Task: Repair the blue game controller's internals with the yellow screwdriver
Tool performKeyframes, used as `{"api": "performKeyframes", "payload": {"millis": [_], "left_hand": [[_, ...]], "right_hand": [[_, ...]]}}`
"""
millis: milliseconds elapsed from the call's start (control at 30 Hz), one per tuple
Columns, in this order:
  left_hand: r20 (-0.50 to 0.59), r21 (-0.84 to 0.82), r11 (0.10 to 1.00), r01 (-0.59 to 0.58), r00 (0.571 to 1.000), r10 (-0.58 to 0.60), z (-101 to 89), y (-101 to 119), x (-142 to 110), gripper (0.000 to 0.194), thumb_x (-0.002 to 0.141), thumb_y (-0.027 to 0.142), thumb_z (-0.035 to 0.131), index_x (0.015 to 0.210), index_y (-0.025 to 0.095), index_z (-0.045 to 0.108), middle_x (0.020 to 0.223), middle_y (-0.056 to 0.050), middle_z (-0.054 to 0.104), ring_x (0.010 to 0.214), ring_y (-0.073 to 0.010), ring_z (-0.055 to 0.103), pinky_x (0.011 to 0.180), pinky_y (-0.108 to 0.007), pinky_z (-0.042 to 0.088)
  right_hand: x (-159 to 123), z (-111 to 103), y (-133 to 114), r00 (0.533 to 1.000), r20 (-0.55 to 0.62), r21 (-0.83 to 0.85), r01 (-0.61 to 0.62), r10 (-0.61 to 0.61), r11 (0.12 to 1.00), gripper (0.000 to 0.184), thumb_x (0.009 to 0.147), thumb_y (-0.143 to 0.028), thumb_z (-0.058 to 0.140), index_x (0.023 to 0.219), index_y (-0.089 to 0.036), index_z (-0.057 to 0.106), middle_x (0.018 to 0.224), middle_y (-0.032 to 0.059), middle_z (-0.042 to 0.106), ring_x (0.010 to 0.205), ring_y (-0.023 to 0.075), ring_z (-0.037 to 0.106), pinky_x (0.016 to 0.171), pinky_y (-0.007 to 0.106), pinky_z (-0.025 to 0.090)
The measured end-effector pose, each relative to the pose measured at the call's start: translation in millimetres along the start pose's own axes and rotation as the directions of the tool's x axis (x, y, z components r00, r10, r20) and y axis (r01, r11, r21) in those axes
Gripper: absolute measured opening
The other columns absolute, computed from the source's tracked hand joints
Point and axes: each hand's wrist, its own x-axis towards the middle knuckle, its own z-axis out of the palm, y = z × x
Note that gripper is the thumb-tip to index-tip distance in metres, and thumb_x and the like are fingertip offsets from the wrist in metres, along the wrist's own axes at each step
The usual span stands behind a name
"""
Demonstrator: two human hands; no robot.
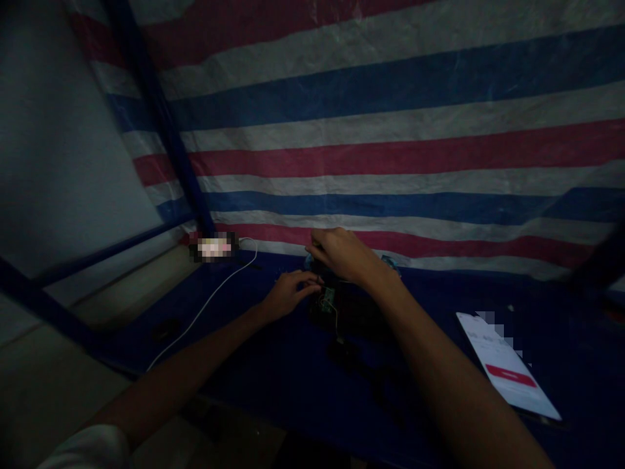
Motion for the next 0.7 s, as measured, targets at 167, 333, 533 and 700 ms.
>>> {"api": "performKeyframes", "payload": {"millis": [167,333,533,700], "left_hand": [[-0.002,0.008,1.0,0.007,1.0,-0.007,0.5,-0.4,-0.6,0.017,0.098,0.03,0.066,0.11,0.023,0.076,0.096,-0.002,0.078,0.088,-0.0177,0.069,0.083,-0.029,0.049],[0.003,0.005,1.0,0.024,1.0,-0.024,-0.1,1.2,-0.4,0.017,0.096,0.029,0.068,0.11,0.023,0.076,0.094,-0.002,0.077,0.086,-0.0177,0.067,0.083,-0.028,0.049],[-0.004,-0.009,1.0,0.014,1.0,-0.014,0.8,1.2,-0.6,0.017,0.096,0.028,0.068,0.109,0.023,0.076,0.096,-0.002,0.078,0.087,-0.0181,0.067,0.081,-0.028,0.049],[-0.01,-0.007,1.0,0.003,1.0,-0.003,2.3,0.0,-1.0,0.017,0.096,0.029,0.069,0.109,0.022,0.077,0.096,-0.003,0.078,0.087,-0.0179,0.067,0.081,-0.028,0.049]], "right_hand": [[-0.9,-1.5,-1.7,1.0,-0.001,-0.002,-0.008,0.008,1.0,0.025,0.103,-0.033,0.047,0.087,-0.019,0.062,0.08,0.0067,0.069,0.071,0.0161,0.057,0.067,0.032,0.033],[-1.4,-2.1,-1.8,1.0,0.015,-0.024,-0.006,0.007,1.0,0.024,0.103,-0.031,0.048,0.088,-0.019,0.062,0.083,0.0072,0.07,0.073,0.0167,0.06,0.067,0.031,0.033],[-1.1,-2.1,-2.5,1.0,0.016,-0.026,0.003,-0.003,1.0,0.024,0.103,-0.032,0.049,0.086,-0.019,0.061,0.08,0.0064,0.069,0.07,0.0162,0.059,0.066,0.032,0.033],[-1.2,-2.3,-2.9,1.0,0.017,-0.031,-0.003,0.004,1.0,0.025,0.102,-0.032,0.048,0.086,-0.019,0.062,0.078,0.0064,0.068,0.069,0.0165,0.058,0.067,0.032,0.033]]}}
